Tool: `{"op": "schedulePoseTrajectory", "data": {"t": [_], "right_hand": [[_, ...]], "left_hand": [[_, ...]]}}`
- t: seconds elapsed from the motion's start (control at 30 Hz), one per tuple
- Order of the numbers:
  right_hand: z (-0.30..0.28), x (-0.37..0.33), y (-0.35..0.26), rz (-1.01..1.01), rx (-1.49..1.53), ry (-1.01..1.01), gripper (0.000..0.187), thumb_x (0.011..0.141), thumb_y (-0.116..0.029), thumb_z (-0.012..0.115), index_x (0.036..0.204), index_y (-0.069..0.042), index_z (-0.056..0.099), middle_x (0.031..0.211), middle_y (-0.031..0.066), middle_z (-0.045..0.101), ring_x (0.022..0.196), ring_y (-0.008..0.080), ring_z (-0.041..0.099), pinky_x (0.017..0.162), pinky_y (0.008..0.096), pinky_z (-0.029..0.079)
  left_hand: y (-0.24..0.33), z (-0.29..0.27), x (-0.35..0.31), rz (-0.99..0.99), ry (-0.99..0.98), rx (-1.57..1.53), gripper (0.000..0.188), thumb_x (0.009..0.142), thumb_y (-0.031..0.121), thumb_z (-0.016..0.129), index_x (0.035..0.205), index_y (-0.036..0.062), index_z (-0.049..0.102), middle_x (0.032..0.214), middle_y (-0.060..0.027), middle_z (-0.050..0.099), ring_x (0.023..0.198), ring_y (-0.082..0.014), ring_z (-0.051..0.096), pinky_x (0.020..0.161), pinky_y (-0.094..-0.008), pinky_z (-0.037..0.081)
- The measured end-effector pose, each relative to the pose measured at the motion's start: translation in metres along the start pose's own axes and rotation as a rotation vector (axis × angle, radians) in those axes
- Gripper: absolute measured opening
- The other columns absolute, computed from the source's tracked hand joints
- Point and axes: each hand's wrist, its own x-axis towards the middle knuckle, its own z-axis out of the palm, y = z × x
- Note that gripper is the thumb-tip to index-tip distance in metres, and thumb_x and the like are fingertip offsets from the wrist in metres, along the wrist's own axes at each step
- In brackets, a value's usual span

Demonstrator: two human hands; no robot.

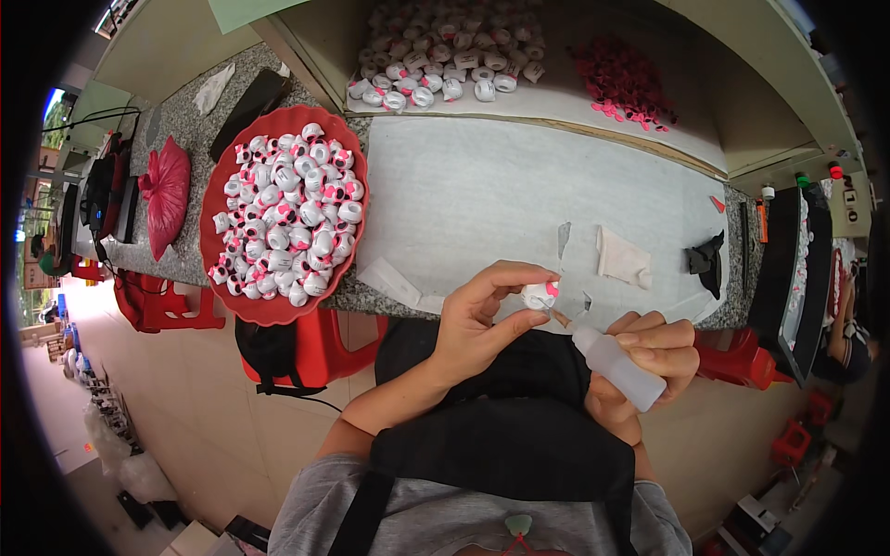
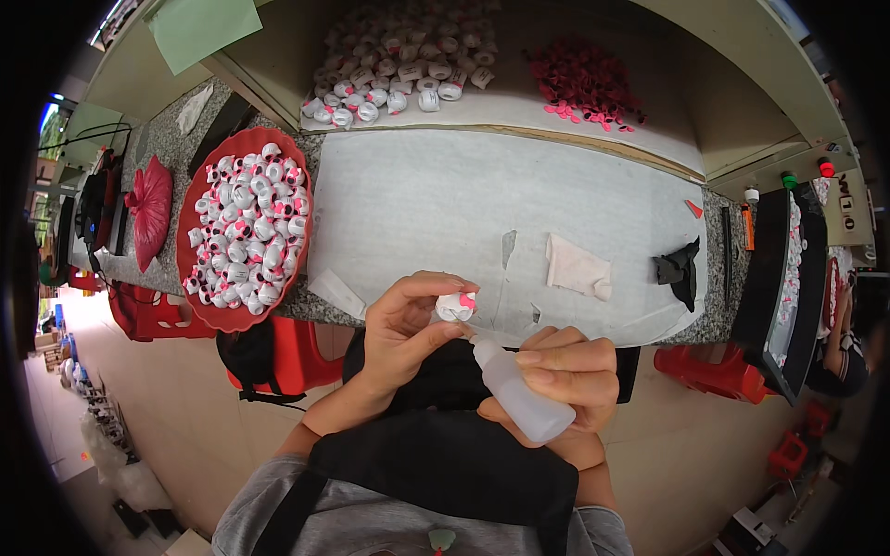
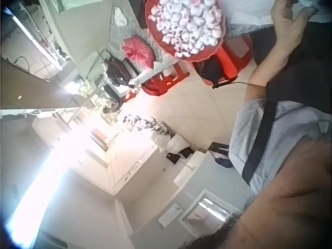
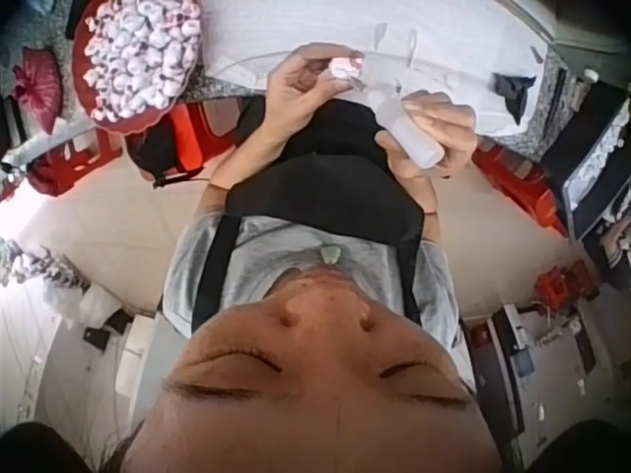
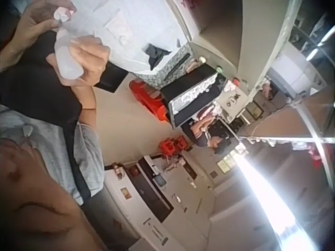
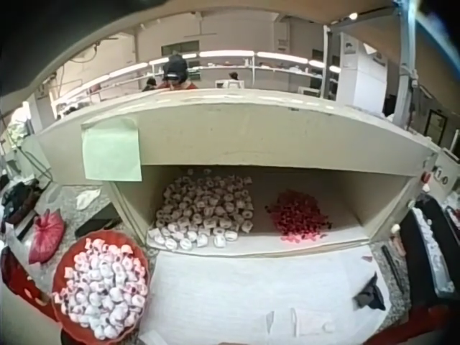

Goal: Apply glue to white plastic toy heads and attach small red bow accessories.

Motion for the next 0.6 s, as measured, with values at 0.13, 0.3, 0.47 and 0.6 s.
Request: {"op": "schedulePoseTrajectory", "data": {"t": [0.13, 0.3, 0.47, 0.6], "right_hand": [[0.0016, 0.0004, 0.0009, -0.002, 0.007, 0.005, 0.049, 0.048, -0.005, 0.077, 0.085, -0.008, 0.046, 0.082, 0.0076, 0.047, 0.061, 0.0147, 0.049, 0.054, 0.0261, 0.043], [0.0074, 0.0016, 0.0045, -0.059, -0.063, 0.021, 0.04, 0.059, -0.019, 0.073, 0.081, -0.006, 0.042, 0.076, 0.0057, 0.043, 0.055, 0.0097, 0.042, 0.046, 0.0201, 0.038], [0.002, 0.0019, 0.0033, -0.057, -0.069, -0.025, 0.039, 0.059, -0.016, 0.072, 0.082, -0.006, 0.043, 0.076, 0.0065, 0.043, 0.055, 0.0103, 0.042, 0.046, 0.0201, 0.038], [0.001, 0.0029, 0.0044, -0.019, -0.045, -0.01, 0.042, 0.053, -0.007, 0.074, 0.083, -0.006, 0.045, 0.079, 0.0067, 0.044, 0.058, 0.0125, 0.045, 0.049, 0.0237, 0.039]], "left_hand": [[-0.0014, -0.0004, 0.0002, 0.097, -0.002, 0.136, 0.032, 0.068, -0.007, 0.056, 0.098, -0.0002, 0.05, 0.1, -0.0116, 0.051, 0.094, -0.018, 0.048, 0.08, -0.0269, 0.038], [-0.0007, 0.0004, -0.0002, 0.099, 0.009, 0.203, 0.032, 0.066, -0.007, 0.057, 0.097, 0.0003, 0.051, 0.1, -0.0116, 0.051, 0.093, -0.019, 0.049, 0.08, -0.0267, 0.038], [-0.0024, -0.002, 0.0012, 0.126, -0.007, 0.265, 0.033, 0.066, -0.01, 0.055, 0.097, -0.003, 0.048, 0.099, -0.016, 0.05, 0.094, -0.0211, 0.047, 0.08, -0.0307, 0.038], [-0.003, -0.0015, 0.0009, 0.089, 0.014, 0.238, 0.033, 0.066, -0.011, 0.054, 0.097, -0.0027, 0.048, 0.099, -0.0161, 0.05, 0.094, -0.021, 0.047, 0.081, -0.0309, 0.037]]}}
